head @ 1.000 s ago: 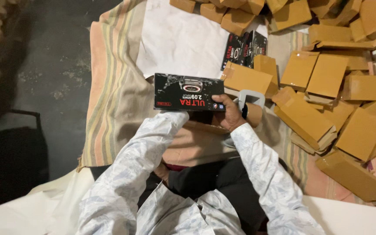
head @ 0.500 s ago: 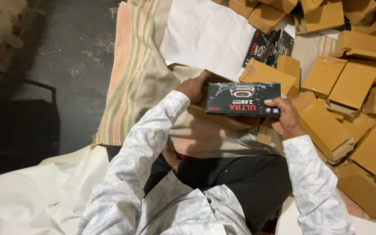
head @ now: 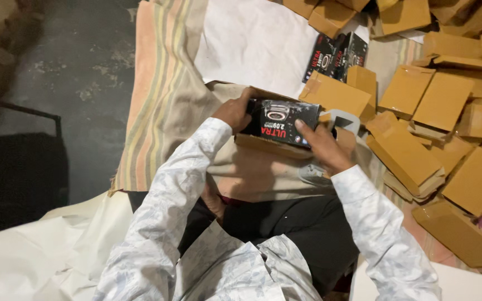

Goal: The person sits on the floor and repeatedly packs small black product boxes into larger brown cardboard boxes. They close the flaps and seal each box using a tape dispenser, then place the finished packages into a growing pile.

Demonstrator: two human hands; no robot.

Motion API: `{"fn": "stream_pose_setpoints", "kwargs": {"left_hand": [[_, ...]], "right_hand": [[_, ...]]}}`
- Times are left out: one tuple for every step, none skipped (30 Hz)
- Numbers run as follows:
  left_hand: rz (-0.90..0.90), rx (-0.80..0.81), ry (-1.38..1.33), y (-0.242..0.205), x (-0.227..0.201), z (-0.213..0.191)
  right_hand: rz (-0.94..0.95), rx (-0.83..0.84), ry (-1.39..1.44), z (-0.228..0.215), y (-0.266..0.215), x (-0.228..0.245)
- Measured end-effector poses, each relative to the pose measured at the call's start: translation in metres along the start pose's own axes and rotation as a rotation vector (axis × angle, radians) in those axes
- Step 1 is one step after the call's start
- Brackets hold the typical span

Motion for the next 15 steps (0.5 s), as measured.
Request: {"fn": "stream_pose_setpoints", "kwargs": {"left_hand": [[-0.015, 0.004, -0.021, -0.003, 0.001, -0.003], [-0.03, 0.007, -0.041, -0.003, 0.001, -0.006], [-0.03, 0.001, -0.038, -0.005, 0.001, -0.006], [-0.03, -0.005, -0.035, -0.006, 0.001, -0.007], [-0.031, -0.009, -0.033, -0.007, 0.001, -0.005], [-0.029, -0.006, -0.043, -0.009, 0.002, -0.004], [-0.023, -0.01, -0.049, -0.007, 0.003, -0.006], [-0.018, -0.014, -0.055, -0.006, 0.004, -0.008], [-0.043, -0.006, -0.06, -0.005, 0.007, -0.011], [-0.069, 0.001, -0.064, -0.005, 0.012, -0.014], [-0.097, 0.015, -0.073, -0.008, 0.015, -0.013], [-0.093, 0.004, -0.035, -0.011, 0.018, -0.014], [-0.086, -0.011, 0.007, -0.011, 0.02, -0.017], [-0.079, -0.027, 0.048, -0.011, 0.021, -0.019], [-0.08, -0.031, 0.057, -0.012, 0.021, -0.019]], "right_hand": [[-0.202, -0.129, -0.234, -0.002, 0.0, 0.008], [-0.402, -0.257, -0.469, -0.001, -0.003, 0.017], [-0.368, -0.23, -0.511, 0.002, -0.001, 0.011], [-0.333, -0.202, -0.552, 0.005, 0.001, 0.006], [-0.296, -0.173, -0.593, 0.008, 0.001, 0.0], [-0.282, -0.198, -0.641, 0.008, -0.001, -0.003], [-0.276, -0.227, -0.689, 0.007, 0.002, -0.002], [-0.269, -0.256, -0.737, 0.006, 0.004, 0.0], [-0.253, -0.224, -0.73, 0.007, 0.008, 0.003], [-0.237, -0.191, -0.723, 0.007, 0.012, 0.007], [-0.213, -0.156, -0.717, 0.007, 0.014, 0.008], [-0.261, -0.149, -0.761, 0.008, 0.014, 0.013], [-0.313, -0.146, -0.805, 0.01, 0.017, 0.02], [-0.365, -0.142, -0.85, 0.011, 0.02, 0.026], [-0.329, -0.16, -0.863, 0.011, 0.023, 0.027]]}}
Point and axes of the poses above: each hand's wrist, its own y-axis towards the middle knuckle, its own z-axis out of the palm, x = y × z, the point moved 5 cm from there along y, towards the middle knuckle, and after that the axes turned 1 degree about z, right-handed, at the moved point
